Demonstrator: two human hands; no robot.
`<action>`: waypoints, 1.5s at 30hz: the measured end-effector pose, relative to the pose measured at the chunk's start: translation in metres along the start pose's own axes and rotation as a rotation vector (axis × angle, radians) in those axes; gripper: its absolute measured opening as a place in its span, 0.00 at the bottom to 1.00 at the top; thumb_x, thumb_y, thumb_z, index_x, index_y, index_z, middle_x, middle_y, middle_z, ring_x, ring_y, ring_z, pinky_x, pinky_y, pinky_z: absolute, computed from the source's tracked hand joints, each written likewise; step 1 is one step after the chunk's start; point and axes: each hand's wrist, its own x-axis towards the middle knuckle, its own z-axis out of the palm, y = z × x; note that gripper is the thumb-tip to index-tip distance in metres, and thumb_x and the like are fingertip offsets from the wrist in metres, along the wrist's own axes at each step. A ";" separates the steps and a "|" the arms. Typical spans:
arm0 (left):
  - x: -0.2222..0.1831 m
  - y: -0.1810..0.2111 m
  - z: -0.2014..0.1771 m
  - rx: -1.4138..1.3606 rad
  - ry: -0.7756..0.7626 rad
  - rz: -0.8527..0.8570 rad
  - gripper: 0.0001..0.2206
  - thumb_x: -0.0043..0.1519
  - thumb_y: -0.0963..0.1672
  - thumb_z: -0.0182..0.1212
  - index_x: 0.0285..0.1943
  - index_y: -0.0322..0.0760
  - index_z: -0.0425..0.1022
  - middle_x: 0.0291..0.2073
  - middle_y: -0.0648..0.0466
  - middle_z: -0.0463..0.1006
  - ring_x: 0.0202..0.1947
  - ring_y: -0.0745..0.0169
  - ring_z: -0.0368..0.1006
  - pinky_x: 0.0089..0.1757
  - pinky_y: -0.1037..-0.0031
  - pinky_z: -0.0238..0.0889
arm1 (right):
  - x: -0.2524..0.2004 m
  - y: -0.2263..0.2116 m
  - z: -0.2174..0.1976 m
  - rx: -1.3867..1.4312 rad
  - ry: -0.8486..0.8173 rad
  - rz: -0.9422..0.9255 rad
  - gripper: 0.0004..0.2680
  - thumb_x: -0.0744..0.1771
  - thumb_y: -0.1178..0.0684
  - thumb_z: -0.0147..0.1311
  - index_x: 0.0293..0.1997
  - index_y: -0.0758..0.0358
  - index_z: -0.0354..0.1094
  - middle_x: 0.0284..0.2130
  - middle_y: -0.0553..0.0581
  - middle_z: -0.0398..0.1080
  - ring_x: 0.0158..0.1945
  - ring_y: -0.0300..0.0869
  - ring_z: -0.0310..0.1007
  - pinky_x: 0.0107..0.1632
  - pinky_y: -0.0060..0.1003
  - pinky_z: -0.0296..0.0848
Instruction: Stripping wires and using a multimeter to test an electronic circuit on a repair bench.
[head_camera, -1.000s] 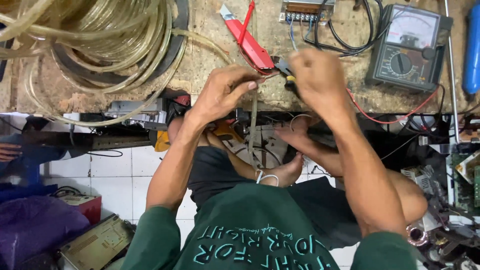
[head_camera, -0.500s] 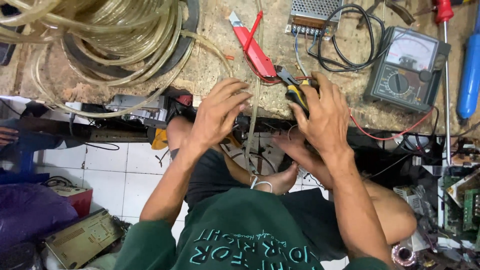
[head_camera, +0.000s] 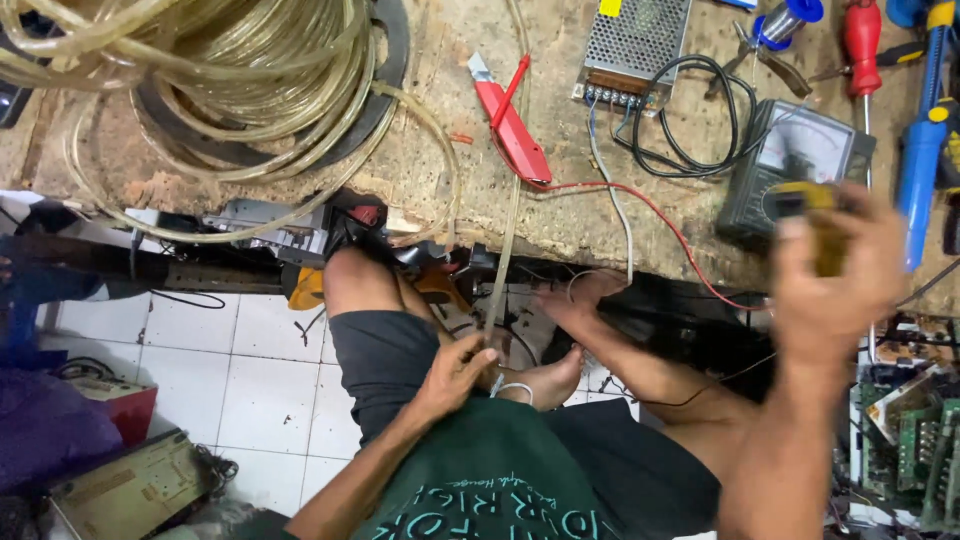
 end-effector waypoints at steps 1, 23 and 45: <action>0.002 0.012 0.001 -0.097 -0.056 -0.016 0.11 0.66 0.44 0.63 0.55 0.33 0.78 0.30 0.42 0.82 0.31 0.54 0.78 0.34 0.61 0.71 | -0.012 0.037 -0.008 -0.105 0.020 0.038 0.07 0.71 0.69 0.68 0.50 0.75 0.73 0.58 0.74 0.73 0.58 0.67 0.74 0.56 0.55 0.74; -0.002 0.082 -0.002 -0.432 -0.134 -0.058 0.15 0.67 0.47 0.61 0.52 0.27 0.77 0.28 0.48 0.82 0.18 0.67 0.72 0.22 0.82 0.68 | 0.060 -0.085 0.149 0.078 -0.394 -0.160 0.03 0.69 0.57 0.62 0.45 0.61 0.78 0.29 0.51 0.73 0.33 0.43 0.69 0.35 0.41 0.70; 0.074 0.116 0.036 -0.590 -0.095 -0.113 0.11 0.65 0.44 0.62 0.47 0.27 0.76 0.29 0.43 0.82 0.18 0.62 0.75 0.22 0.79 0.73 | -0.093 -0.100 0.018 0.258 -0.693 0.492 0.20 0.61 0.53 0.61 0.60 0.57 0.72 0.58 0.55 0.74 0.62 0.45 0.71 0.66 0.40 0.64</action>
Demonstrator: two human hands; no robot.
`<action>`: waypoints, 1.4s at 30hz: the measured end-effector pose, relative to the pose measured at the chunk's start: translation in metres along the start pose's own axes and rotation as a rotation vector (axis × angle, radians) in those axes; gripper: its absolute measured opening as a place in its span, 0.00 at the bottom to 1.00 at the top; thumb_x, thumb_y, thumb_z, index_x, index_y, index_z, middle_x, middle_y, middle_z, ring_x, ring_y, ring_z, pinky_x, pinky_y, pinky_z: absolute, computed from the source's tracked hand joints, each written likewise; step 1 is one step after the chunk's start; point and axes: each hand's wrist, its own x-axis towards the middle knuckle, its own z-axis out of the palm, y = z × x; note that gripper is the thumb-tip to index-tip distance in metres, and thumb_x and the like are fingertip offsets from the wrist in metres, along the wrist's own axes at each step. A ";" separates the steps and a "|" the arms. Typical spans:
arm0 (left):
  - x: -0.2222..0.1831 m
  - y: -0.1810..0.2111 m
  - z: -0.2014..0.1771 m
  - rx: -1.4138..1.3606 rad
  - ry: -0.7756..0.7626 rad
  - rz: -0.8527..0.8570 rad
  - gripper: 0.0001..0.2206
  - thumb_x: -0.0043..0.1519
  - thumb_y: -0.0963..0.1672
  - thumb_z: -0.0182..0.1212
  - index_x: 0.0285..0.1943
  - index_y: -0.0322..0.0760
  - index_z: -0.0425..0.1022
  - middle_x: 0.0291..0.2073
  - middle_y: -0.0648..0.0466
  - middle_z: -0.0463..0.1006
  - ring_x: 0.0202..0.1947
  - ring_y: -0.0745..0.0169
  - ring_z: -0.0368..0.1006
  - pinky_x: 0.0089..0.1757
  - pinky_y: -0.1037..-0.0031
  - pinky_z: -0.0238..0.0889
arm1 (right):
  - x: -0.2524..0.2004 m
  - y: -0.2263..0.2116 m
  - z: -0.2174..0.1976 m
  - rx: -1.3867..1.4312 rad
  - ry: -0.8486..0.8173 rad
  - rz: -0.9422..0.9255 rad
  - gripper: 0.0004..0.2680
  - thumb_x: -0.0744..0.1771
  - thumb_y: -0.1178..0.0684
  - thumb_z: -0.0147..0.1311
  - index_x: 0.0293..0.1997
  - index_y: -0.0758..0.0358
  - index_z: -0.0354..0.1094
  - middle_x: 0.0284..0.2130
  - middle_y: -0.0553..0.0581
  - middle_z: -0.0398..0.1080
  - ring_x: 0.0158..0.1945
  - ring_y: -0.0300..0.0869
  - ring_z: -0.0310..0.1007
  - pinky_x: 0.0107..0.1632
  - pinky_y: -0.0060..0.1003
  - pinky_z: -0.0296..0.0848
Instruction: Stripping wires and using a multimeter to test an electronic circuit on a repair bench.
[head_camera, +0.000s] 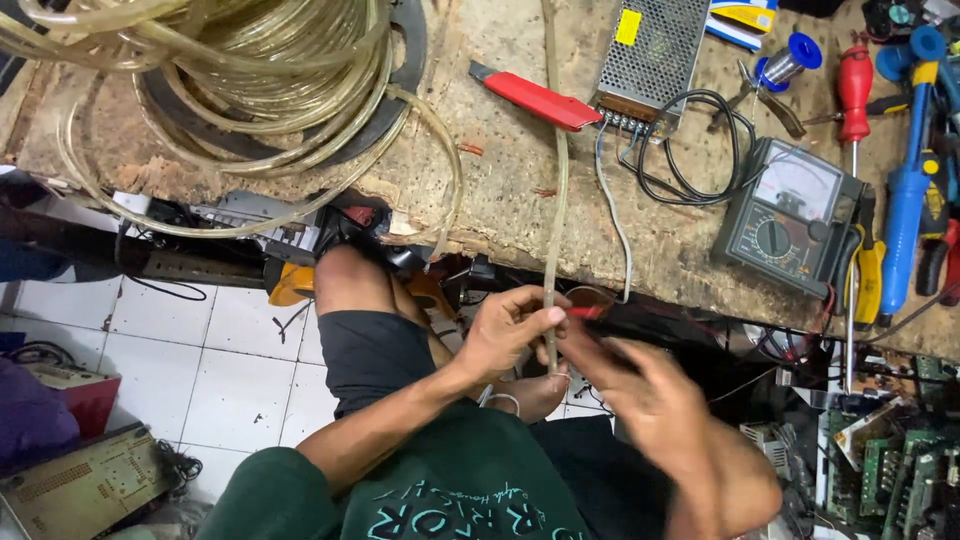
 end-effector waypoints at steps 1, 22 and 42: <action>0.001 0.004 0.003 0.115 -0.011 -0.003 0.14 0.65 0.47 0.62 0.49 0.30 0.78 0.28 0.46 0.82 0.19 0.63 0.76 0.24 0.80 0.73 | 0.003 -0.016 0.017 0.146 -0.045 0.091 0.24 0.60 0.50 0.65 0.64 0.52 0.68 0.59 0.53 0.74 0.62 0.43 0.74 0.64 0.37 0.67; 0.111 0.185 0.028 1.748 -0.661 0.150 0.38 0.59 0.37 0.61 0.80 0.38 0.48 0.75 0.37 0.50 0.67 0.38 0.56 0.60 0.52 0.59 | 0.000 -0.017 0.070 0.206 -0.049 0.113 0.19 0.68 0.42 0.51 0.64 0.57 0.68 0.56 0.56 0.76 0.58 0.47 0.75 0.56 0.42 0.73; 0.307 0.182 -0.063 2.365 -0.439 0.834 0.11 0.74 0.49 0.53 0.48 0.47 0.80 0.36 0.50 0.75 0.43 0.52 0.72 0.53 0.53 0.62 | 0.011 -0.053 0.071 -0.138 -0.217 -0.525 0.23 0.70 0.61 0.49 0.76 0.56 0.49 0.31 0.55 0.59 0.26 0.49 0.58 0.24 0.44 0.51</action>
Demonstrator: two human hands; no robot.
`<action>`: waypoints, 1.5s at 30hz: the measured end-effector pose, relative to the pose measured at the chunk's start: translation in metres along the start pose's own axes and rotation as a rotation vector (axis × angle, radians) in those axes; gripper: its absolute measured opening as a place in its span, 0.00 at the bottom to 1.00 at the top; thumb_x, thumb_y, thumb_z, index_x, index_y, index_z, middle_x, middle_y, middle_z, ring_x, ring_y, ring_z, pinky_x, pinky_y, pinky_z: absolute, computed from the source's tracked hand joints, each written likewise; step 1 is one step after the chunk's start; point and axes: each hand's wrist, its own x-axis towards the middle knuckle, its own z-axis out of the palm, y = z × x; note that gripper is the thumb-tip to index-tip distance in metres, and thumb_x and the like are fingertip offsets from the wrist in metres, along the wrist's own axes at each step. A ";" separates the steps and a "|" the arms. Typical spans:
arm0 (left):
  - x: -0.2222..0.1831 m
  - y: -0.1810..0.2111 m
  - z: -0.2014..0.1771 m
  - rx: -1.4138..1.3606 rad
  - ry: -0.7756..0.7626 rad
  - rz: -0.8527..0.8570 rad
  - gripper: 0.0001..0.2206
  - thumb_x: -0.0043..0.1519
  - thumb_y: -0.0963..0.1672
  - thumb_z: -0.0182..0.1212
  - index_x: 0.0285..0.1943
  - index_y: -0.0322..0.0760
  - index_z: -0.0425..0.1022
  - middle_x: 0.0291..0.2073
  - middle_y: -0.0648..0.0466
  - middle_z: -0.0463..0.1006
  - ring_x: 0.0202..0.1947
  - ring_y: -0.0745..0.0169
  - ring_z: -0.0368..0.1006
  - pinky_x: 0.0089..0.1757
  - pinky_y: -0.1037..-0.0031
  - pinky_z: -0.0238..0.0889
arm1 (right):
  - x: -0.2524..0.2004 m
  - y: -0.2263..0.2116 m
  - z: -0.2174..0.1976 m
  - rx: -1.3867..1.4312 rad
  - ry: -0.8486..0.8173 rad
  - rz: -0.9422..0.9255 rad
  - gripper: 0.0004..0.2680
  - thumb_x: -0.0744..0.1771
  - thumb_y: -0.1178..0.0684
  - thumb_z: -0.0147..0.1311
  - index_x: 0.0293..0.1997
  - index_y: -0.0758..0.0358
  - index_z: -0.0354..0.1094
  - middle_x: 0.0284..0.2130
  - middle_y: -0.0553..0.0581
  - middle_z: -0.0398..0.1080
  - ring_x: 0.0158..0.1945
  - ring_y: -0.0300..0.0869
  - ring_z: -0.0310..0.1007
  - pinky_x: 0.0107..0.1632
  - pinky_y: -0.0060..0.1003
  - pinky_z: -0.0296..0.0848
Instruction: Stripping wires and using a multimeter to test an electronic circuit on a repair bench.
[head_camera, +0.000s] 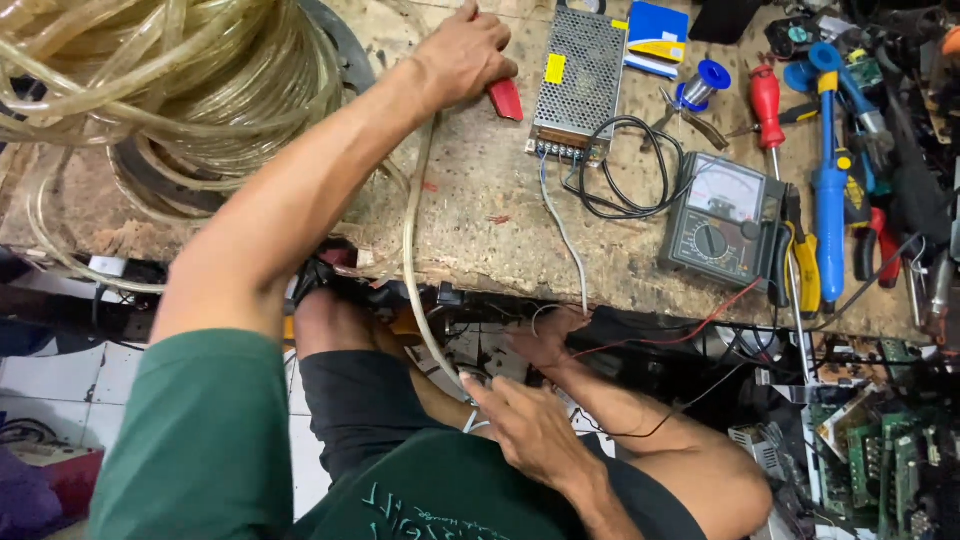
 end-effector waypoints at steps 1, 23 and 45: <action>0.004 0.000 0.011 -0.046 -0.055 -0.005 0.10 0.73 0.46 0.51 0.60 0.49 0.74 0.44 0.46 0.74 0.50 0.47 0.70 0.54 0.51 0.60 | 0.003 0.000 -0.004 -0.027 0.027 -0.008 0.25 0.68 0.61 0.51 0.75 0.56 0.49 0.31 0.54 0.59 0.26 0.48 0.60 0.24 0.46 0.55; -0.262 0.083 -0.019 -0.793 0.646 -0.277 0.08 0.70 0.40 0.58 0.55 0.31 0.78 0.43 0.44 0.79 0.45 0.40 0.77 0.47 0.57 0.71 | 0.079 0.052 -0.112 -0.193 0.523 0.252 0.18 0.71 0.61 0.44 0.72 0.66 0.61 0.56 0.76 0.71 0.50 0.70 0.74 0.47 0.62 0.72; -0.110 0.011 0.039 -0.640 0.117 -0.009 0.15 0.69 0.51 0.60 0.57 0.42 0.82 0.58 0.38 0.74 0.51 0.39 0.67 0.47 0.50 0.63 | 0.161 0.084 -0.106 0.296 0.364 0.273 0.14 0.72 0.51 0.42 0.64 0.63 0.66 0.59 0.65 0.72 0.61 0.53 0.71 0.61 0.51 0.69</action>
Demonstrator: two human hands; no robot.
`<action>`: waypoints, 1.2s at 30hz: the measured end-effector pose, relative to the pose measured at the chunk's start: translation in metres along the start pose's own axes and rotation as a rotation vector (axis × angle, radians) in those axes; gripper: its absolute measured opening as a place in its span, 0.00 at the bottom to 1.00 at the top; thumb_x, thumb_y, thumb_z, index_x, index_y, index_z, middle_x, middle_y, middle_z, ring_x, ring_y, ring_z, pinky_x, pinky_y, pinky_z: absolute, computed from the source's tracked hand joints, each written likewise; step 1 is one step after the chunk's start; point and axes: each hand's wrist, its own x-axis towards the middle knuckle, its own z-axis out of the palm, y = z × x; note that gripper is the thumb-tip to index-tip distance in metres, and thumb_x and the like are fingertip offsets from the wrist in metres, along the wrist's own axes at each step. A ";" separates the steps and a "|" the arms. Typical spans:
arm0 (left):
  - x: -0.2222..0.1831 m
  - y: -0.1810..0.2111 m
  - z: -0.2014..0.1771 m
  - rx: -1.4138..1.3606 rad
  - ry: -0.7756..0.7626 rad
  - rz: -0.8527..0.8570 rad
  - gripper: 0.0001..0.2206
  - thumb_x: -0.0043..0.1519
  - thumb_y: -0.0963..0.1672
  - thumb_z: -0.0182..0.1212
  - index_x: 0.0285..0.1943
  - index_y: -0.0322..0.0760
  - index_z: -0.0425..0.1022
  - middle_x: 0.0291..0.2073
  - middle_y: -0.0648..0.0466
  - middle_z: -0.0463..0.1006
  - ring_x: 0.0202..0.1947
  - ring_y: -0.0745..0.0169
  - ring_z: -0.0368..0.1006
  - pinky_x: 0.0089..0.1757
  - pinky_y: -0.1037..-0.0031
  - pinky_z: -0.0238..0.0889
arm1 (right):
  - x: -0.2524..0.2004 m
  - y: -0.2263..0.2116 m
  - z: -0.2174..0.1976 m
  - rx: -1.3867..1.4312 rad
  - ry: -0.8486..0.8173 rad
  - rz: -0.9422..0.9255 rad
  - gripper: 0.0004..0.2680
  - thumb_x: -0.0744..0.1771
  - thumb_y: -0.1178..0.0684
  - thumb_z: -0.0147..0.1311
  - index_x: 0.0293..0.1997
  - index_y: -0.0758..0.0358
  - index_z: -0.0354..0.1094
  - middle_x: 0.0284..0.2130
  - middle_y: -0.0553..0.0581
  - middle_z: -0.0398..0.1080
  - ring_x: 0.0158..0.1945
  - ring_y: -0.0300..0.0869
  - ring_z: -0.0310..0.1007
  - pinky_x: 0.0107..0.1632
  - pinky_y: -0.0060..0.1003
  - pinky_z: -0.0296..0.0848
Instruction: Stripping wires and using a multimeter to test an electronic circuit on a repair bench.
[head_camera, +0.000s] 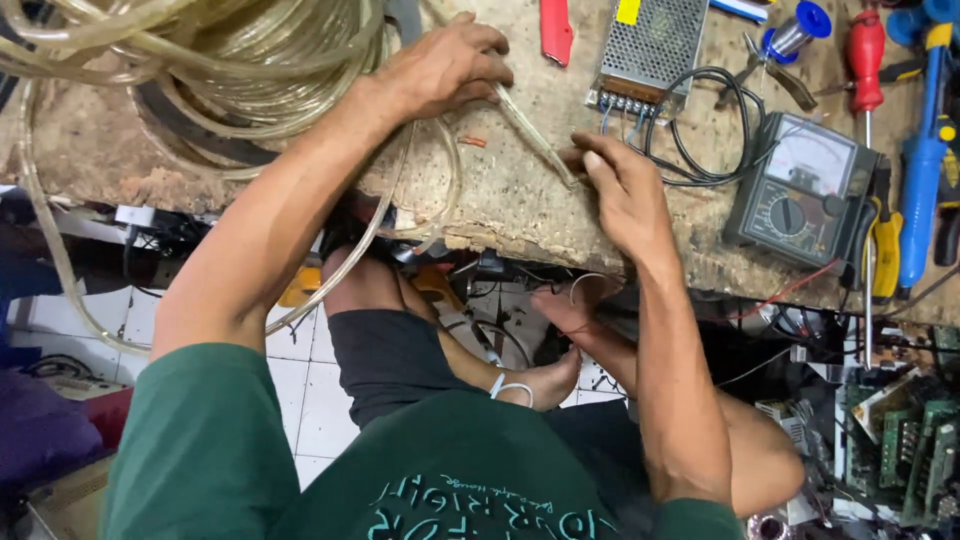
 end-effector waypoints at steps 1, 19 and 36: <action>-0.001 0.001 -0.001 0.007 0.006 0.000 0.13 0.69 0.49 0.61 0.58 0.42 0.82 0.58 0.40 0.74 0.49 0.40 0.66 0.42 0.51 0.65 | -0.007 0.003 -0.002 0.077 0.027 0.000 0.13 0.72 0.55 0.43 0.63 0.67 0.66 0.55 0.62 0.74 0.59 0.50 0.74 0.62 0.46 0.70; 0.012 0.072 0.011 -0.165 -0.068 0.190 0.04 0.68 0.44 0.67 0.44 0.38 0.80 0.31 0.56 0.72 0.30 0.62 0.66 0.35 0.70 0.63 | -0.035 0.027 0.016 -0.137 0.183 -0.252 0.21 0.67 0.59 0.63 0.67 0.67 0.61 0.55 0.67 0.73 0.57 0.53 0.75 0.61 0.47 0.74; -0.003 0.091 0.008 -0.319 0.205 0.323 0.07 0.67 0.43 0.68 0.49 0.36 0.78 0.36 0.54 0.75 0.34 0.64 0.70 0.40 0.70 0.60 | -0.040 0.029 0.028 -0.145 0.368 -0.485 0.03 0.68 0.63 0.60 0.44 0.70 0.74 0.35 0.62 0.73 0.39 0.46 0.69 0.41 0.37 0.68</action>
